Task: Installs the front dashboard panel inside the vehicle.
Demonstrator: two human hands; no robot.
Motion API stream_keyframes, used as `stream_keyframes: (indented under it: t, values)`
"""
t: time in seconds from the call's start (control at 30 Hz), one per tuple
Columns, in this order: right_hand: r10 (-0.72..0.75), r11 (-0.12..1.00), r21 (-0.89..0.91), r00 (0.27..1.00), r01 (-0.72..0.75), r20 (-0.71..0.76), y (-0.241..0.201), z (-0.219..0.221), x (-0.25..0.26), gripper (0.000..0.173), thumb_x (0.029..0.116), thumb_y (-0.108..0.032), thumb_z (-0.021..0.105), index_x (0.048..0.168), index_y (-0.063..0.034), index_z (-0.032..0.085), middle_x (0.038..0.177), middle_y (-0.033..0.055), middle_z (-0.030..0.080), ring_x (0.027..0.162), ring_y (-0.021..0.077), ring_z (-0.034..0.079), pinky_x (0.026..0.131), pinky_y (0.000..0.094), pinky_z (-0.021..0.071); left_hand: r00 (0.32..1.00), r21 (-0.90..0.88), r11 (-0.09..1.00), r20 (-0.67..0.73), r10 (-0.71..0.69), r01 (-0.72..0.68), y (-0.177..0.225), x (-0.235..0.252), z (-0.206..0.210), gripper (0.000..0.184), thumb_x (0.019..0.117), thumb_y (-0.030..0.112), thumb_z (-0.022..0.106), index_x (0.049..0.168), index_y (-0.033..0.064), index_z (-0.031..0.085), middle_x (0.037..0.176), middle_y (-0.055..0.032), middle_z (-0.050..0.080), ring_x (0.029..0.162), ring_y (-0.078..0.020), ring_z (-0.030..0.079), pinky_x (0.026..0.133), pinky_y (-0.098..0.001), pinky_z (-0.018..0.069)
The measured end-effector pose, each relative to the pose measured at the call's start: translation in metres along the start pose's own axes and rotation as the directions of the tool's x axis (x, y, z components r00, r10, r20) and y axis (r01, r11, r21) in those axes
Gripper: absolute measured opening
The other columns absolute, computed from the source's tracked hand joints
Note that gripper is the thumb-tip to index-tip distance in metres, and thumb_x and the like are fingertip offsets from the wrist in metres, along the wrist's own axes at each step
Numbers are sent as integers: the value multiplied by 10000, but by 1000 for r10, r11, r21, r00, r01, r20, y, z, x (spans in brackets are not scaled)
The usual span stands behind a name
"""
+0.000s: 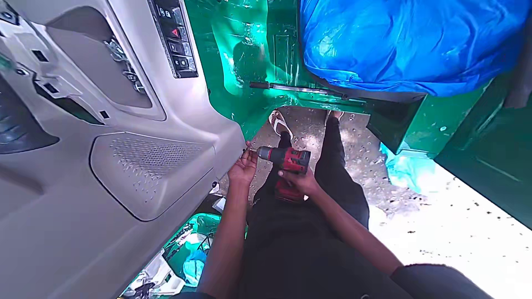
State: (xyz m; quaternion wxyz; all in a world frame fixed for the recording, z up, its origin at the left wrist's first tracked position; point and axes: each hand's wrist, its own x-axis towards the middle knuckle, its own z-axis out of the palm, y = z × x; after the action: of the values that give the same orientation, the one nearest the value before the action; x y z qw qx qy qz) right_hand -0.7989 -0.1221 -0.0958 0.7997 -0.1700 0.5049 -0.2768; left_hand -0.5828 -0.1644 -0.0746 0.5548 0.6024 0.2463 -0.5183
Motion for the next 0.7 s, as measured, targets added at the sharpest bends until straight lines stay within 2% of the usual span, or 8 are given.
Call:
stream_keyframes:
  t: [0.1,0.17,0.27,0.33,0.43,0.57,0.7]
  values:
    - [28,999,23,999,-29,15,10,5,-9,419,852,-164,847,1178,9,649,928,99,736,719,183,692,690,367,619,999,21,999,8,-34,34,4,-1,-4,545,1071,537,283,1247,123,590,1189,-138,685,963,-251,704,807,-364,597]
    - [5,1000,26,1000,-6,18,13,4,-9,413,859,-150,843,1182,20,650,965,106,746,773,188,714,753,375,633,998,36,998,46,-50,49,5,2,-5,543,1073,525,302,1258,103,590,1208,-145,675,992,-261,700,832,-368,599]
    - [33,998,53,999,-33,-1,14,8,-11,379,869,-163,837,1158,11,663,901,103,731,712,184,686,702,369,615,999,-32,998,6,-50,50,9,-4,-5,468,1068,477,399,1303,102,554,1266,-153,650,1094,-283,684,916,-383,588]
    - [35,998,44,999,-34,-13,14,10,-8,390,867,-173,840,1164,8,665,931,106,738,744,192,701,732,378,624,999,-117,992,-14,-51,49,12,-3,-1,428,1071,414,435,1343,94,518,1306,-174,627,1153,-314,668,977,-411,571]
    - [35,999,36,999,-34,-26,15,13,-13,409,855,-150,848,1179,13,658,968,109,749,802,198,724,781,384,636,998,-175,983,20,-53,55,12,-6,-3,394,1080,369,430,1357,97,503,1326,-187,614,1174,-334,658,1000,-424,563]
    - [72,997,20,996,-71,-43,18,18,-11,382,853,-174,853,1142,-2,671,871,103,730,673,192,685,646,364,616,998,-188,981,52,-32,41,11,-4,-5,411,1073,408,437,1337,102,511,1292,-185,626,1155,-331,665,984,-423,572]
    - [60,998,26,997,-59,-41,19,19,-11,349,857,-159,846,1117,2,676,842,101,722,642,184,669,620,353,605,999,-153,987,42,-33,40,12,-6,-4,400,1083,403,429,1355,119,504,1313,-166,620,1186,-311,655,1010,-401,560]
